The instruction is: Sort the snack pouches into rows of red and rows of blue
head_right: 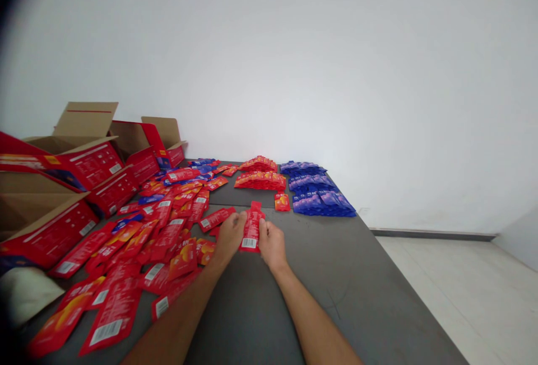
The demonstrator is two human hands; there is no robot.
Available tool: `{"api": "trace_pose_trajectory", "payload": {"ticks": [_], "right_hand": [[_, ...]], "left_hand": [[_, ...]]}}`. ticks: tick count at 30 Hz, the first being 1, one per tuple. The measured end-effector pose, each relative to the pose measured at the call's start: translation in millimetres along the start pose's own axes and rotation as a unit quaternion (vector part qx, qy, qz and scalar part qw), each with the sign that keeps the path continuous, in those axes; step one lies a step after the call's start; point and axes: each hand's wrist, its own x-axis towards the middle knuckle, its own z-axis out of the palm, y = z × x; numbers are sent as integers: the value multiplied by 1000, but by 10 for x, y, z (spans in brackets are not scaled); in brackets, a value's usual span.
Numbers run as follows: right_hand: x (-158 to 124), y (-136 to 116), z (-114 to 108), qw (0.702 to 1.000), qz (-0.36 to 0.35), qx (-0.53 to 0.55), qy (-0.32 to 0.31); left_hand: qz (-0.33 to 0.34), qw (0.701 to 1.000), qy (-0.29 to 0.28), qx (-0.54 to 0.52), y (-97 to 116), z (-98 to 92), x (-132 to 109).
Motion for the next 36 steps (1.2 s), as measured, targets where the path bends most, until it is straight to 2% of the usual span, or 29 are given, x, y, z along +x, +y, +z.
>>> {"api": "trace_pose_trajectory", "payload": {"ticks": [2, 3, 7, 13, 17, 21, 24, 29, 32, 36], "right_hand": [[12, 10, -28, 999, 27, 28, 10], [12, 9, -36, 998, 36, 45, 12], [-22, -42, -33, 990, 64, 125, 7], [-67, -118, -21, 984, 72, 158, -51], [-74, -175, 30, 977, 56, 204, -25], [-82, -214, 38, 964, 54, 259, -17], [-83, -173, -11, 978, 39, 204, -34], [-96, -82, -18, 994, -40, 68, -80], [-100, -72, 22, 995, -58, 45, -74], [-94, -77, 35, 994, -59, 47, -78]], "left_hand": [[-18, 999, -50, -6, 7, 42, -33], [-11, 998, -58, 1, 10, 60, -47], [48, 998, -9, 46, 31, 86, -73], [40, 996, 28, 79, 71, 64, -110], [54, 998, 40, 8, 97, 110, -139], [1, 994, 6, -105, 106, 128, -116], [-17, 986, -19, -164, 78, 72, -55], [25, 987, 5, -157, -2, -13, 28], [19, 989, 34, -143, -38, -11, 35], [-21, 988, 33, -146, -59, -1, 43]]}}
